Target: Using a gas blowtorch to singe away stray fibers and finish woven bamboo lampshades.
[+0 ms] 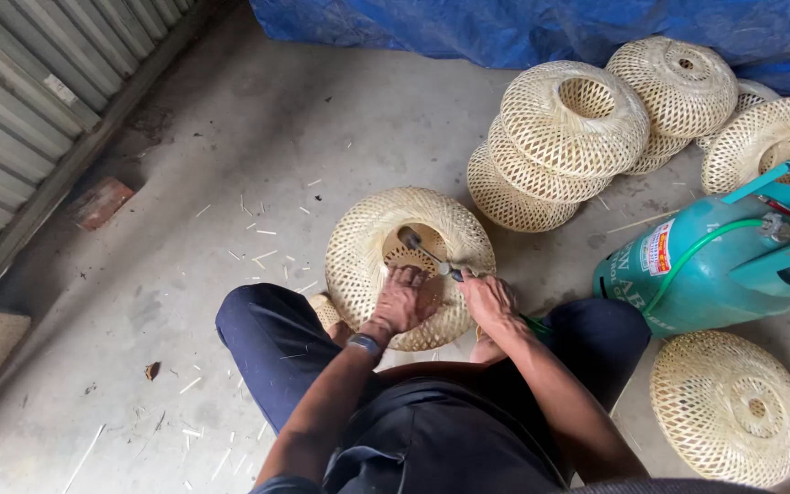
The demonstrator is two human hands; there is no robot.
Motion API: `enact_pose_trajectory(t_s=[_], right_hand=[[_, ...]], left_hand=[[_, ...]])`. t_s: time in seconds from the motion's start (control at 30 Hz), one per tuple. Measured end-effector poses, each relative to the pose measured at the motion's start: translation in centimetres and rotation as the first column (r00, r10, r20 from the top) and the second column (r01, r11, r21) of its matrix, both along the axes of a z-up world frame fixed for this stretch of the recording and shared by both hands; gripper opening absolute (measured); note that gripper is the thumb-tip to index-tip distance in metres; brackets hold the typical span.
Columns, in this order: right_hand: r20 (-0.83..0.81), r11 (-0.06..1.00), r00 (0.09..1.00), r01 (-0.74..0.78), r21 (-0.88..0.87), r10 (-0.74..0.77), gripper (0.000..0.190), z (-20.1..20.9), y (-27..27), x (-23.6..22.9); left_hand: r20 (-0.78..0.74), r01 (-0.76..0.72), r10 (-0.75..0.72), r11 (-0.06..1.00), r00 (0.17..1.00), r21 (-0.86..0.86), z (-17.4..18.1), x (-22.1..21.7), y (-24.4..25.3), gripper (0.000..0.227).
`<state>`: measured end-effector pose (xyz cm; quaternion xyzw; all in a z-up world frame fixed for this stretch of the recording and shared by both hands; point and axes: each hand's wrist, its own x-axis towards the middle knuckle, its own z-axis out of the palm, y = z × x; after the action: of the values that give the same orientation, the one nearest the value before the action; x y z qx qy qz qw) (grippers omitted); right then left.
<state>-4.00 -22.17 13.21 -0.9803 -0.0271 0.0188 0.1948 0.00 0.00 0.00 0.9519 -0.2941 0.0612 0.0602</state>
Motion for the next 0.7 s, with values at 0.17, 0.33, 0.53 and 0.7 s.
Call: enact_pose_trajectory(t_s=[0.17,0.33,0.53,0.7], right_hand=[[-0.09,0.995,0.994,0.062,-0.084,-0.069,0.034,-2.1,-0.6,0.2],[0.026,0.992,0.992,-0.122,0.028,0.121,0.039,0.5,0.6,-0.8],[0.069,0.987,0.996,-0.046,-0.156,0.057,0.046,2.0,-0.4,-1.3],[0.035,0.952,0.998,-0.047,-0.303,0.06,0.043,4.6,-1.1,0.4]], left_hand=[[-0.301,0.058,0.013,0.973,0.954,0.225,11.4,0.2,2.6,0.11],[-0.099,-0.057,0.073,0.986,0.992,0.155,6.5,-0.5,-0.8,0.097],[-0.503,0.037,0.031,0.991,0.864,0.126,8.0,-0.4,-1.2,0.087],[-0.036,0.063,-0.056,0.975,0.998,0.213,9.7,-0.9,-3.1,0.059]])
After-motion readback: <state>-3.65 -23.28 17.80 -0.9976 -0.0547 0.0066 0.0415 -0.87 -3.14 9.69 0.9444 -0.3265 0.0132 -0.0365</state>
